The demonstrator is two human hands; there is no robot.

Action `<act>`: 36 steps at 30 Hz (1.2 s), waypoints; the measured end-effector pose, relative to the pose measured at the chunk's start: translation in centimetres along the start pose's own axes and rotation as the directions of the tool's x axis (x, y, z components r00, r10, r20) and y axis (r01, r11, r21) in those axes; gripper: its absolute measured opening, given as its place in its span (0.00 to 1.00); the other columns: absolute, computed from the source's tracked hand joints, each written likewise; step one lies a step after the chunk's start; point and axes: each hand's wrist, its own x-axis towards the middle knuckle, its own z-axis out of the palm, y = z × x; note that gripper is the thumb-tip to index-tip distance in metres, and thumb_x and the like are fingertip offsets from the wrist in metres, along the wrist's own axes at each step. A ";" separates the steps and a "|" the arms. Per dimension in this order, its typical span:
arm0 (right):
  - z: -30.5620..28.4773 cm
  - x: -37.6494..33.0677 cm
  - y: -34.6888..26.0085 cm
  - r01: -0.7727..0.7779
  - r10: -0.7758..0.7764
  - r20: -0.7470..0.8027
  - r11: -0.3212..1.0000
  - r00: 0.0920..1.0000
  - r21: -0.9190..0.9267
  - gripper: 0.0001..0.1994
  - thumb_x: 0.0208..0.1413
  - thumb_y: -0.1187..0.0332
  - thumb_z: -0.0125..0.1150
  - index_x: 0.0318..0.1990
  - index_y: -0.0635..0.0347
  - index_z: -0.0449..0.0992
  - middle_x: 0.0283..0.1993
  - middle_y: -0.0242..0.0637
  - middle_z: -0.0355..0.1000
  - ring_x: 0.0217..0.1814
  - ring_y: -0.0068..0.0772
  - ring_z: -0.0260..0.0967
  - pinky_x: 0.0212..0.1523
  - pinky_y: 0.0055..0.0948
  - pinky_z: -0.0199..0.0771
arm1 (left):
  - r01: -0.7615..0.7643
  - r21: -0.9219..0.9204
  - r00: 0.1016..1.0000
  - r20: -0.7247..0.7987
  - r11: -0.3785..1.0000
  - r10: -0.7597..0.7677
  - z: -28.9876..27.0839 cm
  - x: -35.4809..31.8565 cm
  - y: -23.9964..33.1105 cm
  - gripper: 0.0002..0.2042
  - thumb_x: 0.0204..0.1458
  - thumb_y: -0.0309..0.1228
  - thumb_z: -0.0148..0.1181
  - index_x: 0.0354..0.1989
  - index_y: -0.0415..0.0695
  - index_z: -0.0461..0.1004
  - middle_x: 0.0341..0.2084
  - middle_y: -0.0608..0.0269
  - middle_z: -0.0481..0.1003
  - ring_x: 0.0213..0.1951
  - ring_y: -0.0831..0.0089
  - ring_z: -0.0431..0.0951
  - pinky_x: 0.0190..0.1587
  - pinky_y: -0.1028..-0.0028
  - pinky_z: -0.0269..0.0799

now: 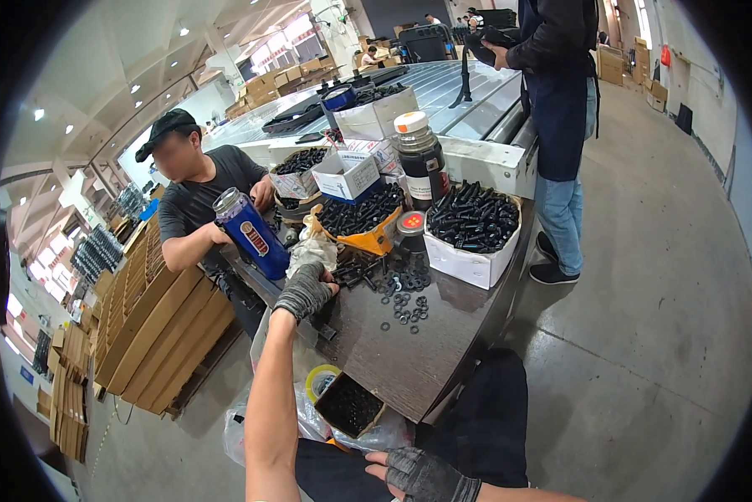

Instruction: Sort small metal screws and attach washers to them at a factory workbench.

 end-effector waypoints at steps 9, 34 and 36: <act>-7.6 5.8 -2.5 0.225 -0.315 -0.465 0.944 0.827 -0.239 0.09 0.58 0.73 0.55 0.45 0.58 0.75 0.35 0.41 0.76 0.36 0.42 0.75 0.38 0.36 0.75 | -0.205 -0.102 0.930 -0.330 0.974 0.161 -3.4 -6.2 0.8 0.14 0.43 0.33 0.67 0.40 0.46 0.78 0.39 0.51 0.75 0.44 0.54 0.75 0.46 0.61 0.74; -8.0 9.3 1.2 -0.062 0.178 -0.615 0.977 0.768 0.206 0.12 0.68 0.69 0.50 0.51 0.67 0.75 0.50 0.38 0.73 0.54 0.32 0.68 0.59 0.30 0.64 | -0.414 -0.791 0.889 -0.457 0.450 0.015 6.9 -19.4 9.5 0.15 0.57 0.26 0.58 0.52 0.36 0.74 0.42 0.57 0.77 0.47 0.71 0.76 0.53 0.72 0.70; -7.6 9.1 0.1 -0.067 0.138 -0.623 0.988 0.770 0.137 0.10 0.67 0.71 0.51 0.49 0.67 0.76 0.47 0.39 0.73 0.52 0.33 0.69 0.57 0.30 0.66 | -0.392 -0.860 0.906 -0.422 0.328 -0.023 7.0 -20.2 9.7 0.15 0.57 0.26 0.58 0.52 0.36 0.74 0.42 0.57 0.77 0.47 0.72 0.76 0.53 0.72 0.70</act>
